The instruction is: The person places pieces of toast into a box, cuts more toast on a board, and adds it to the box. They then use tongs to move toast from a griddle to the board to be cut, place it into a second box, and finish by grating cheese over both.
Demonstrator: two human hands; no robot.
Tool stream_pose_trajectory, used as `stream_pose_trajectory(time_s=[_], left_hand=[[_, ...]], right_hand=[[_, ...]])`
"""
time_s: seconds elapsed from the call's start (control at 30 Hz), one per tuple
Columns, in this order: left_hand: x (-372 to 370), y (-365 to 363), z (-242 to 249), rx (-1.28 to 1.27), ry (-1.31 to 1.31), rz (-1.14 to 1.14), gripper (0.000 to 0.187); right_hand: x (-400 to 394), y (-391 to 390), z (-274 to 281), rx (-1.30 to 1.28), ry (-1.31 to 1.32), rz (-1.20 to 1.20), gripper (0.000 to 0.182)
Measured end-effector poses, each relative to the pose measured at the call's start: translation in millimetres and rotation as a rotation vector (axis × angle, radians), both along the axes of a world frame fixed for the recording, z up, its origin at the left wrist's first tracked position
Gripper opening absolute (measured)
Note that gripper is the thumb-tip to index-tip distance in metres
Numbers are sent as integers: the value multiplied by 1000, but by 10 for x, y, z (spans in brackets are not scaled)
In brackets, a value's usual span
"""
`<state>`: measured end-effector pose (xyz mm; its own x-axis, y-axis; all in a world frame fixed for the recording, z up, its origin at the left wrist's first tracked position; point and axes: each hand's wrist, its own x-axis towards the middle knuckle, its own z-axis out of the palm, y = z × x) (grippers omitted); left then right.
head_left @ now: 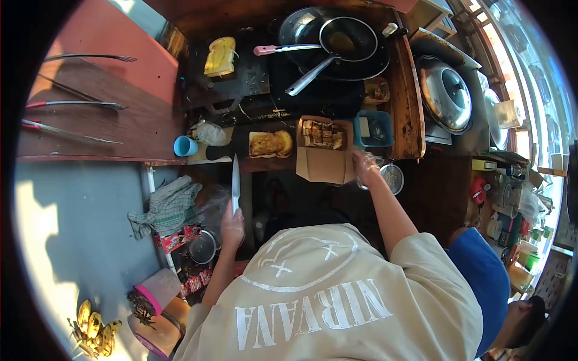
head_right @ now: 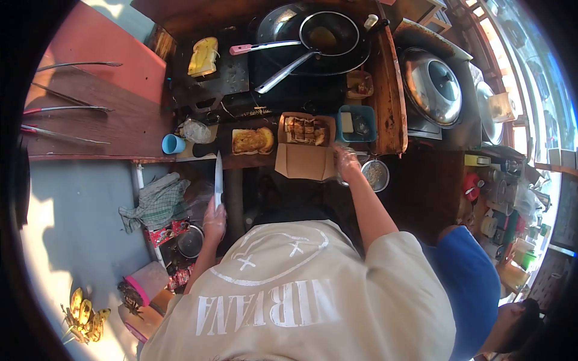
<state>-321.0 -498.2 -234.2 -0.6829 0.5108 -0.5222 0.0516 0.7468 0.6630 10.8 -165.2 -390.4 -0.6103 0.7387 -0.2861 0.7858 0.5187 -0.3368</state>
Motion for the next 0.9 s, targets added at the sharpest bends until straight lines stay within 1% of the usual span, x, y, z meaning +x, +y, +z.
stream_pose_trajectory(time_s=[0.03,0.07,0.1,0.13,0.2,0.23,0.27,0.3,0.33,0.37,0.4,0.43,0.47,0.5,0.53,0.6,0.63,0.67,0.73,0.77,0.83,0.87,0.9], left_hand=[[-105,-32,-390,-22,89,-60,40],[-143,48,-486,-20,86,-59,40],[-154,175,-554,-67,209,-181,41],[-188,282,-650,-113,330,-301,41],[-415,262,-1669,-142,177,-200,42],[-525,257,-2152,-159,107,-145,43],[-563,355,-2181,-160,96,-137,43],[-596,477,-2137,-71,-39,-45,42],[-606,566,-1991,20,-169,49,42],[-437,854,-760,-224,235,-282,43],[-435,837,-765,-223,233,-272,43],[-445,814,-772,-191,297,-298,43],[-455,790,-772,-159,362,-326,42],[-459,782,-765,-160,363,-320,42],[-456,787,-757,-190,320,-324,42],[-401,773,-688,-221,271,-320,42],[-362,783,-575,-214,241,-311,43],[-352,794,-509,-203,212,-300,43],[-355,771,-518,-166,201,-278,44],[-361,747,-529,-139,190,-270,45],[-402,712,-553,-137,185,-244,45],[-428,696,-571,-139,182,-234,45],[-454,679,-602,-135,181,-216,45]], right_hand=[[152,58,-178,1,-1,0,37],[355,124,-533,-167,40,-90,36],[440,151,-717,-334,79,-180,37],[203,8,-60,-229,167,-355,34],[-447,-326,1631,6,408,-681,30],[-637,-347,1865,8,400,-671,30],[-791,-355,2023,38,376,-491,29],[-958,-377,2073,64,351,-309,29],[-1187,-414,2027,59,292,-255,29],[-1450,-448,1976,54,235,-202,29],[-1726,-464,1960,23,101,-19,29],[-2001,-467,1943,-7,-33,163,28],[-2250,-468,1785,-21,-180,338,26],[-2460,-463,1581,-33,-326,512,24],[-2636,-445,1460,-29,-325,517,24],[-2880,-446,1276,-105,-494,653,24],[-2944,-447,1208,-115,-470,564,26],[-3006,-415,1146,-104,-473,573,26],[-3091,-349,1032,-167,-571,543,27],[-3102,-333,990,-158,-577,557,27],[-3094,-269,917,-221,-585,452,26],[-3078,-256,870,-211,-589,467,26],[-3041,-259,821,-173,-559,396,26]])
